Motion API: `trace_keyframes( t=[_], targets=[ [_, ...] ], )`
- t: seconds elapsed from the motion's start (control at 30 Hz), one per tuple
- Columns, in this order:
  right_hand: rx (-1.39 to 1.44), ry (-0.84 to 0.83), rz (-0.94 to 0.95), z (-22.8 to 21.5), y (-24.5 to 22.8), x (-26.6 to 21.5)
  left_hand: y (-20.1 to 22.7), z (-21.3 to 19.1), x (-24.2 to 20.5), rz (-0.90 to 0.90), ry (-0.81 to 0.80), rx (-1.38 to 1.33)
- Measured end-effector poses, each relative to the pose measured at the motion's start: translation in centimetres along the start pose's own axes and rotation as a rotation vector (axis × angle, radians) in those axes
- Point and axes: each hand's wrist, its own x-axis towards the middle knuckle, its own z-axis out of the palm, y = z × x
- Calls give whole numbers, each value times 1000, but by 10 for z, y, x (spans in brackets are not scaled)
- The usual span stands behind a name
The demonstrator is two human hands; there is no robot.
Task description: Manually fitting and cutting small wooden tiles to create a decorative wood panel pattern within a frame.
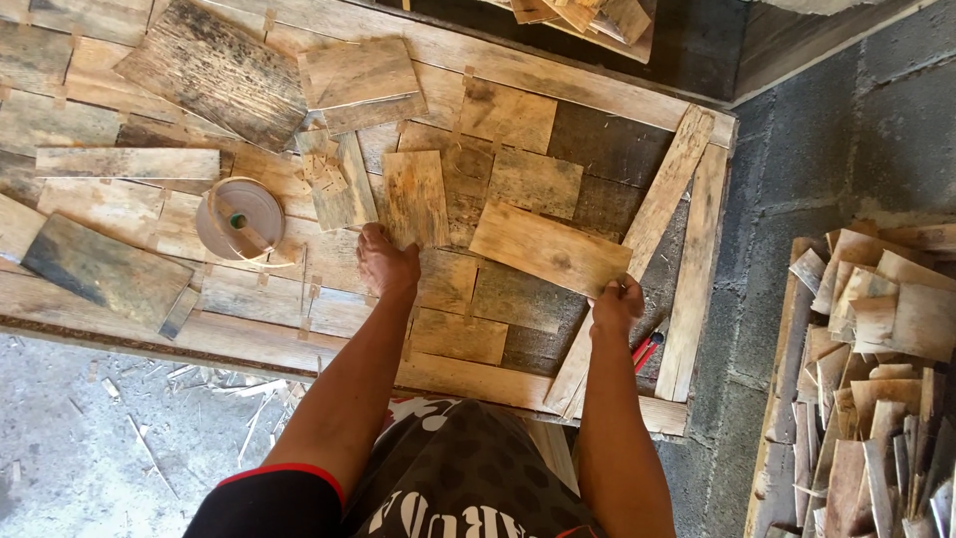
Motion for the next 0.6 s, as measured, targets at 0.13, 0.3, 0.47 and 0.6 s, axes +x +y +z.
trace_keyframes(
  t=[0.13,0.3,0.47,0.6],
  targets=[
    [28,-6,15,-4,-8,-8,9,-7,0,-46,-45,-12],
    [-88,20,-9,-13,-17,-21,5,-2,8,-76,-84,-18],
    [-114,-56,55,-29,-9,-22,3,-4,13,-84,-93,-39],
    [-123,-132,90,-43,9,-16,-4,-5,16,-131,-93,-172]
  ],
)
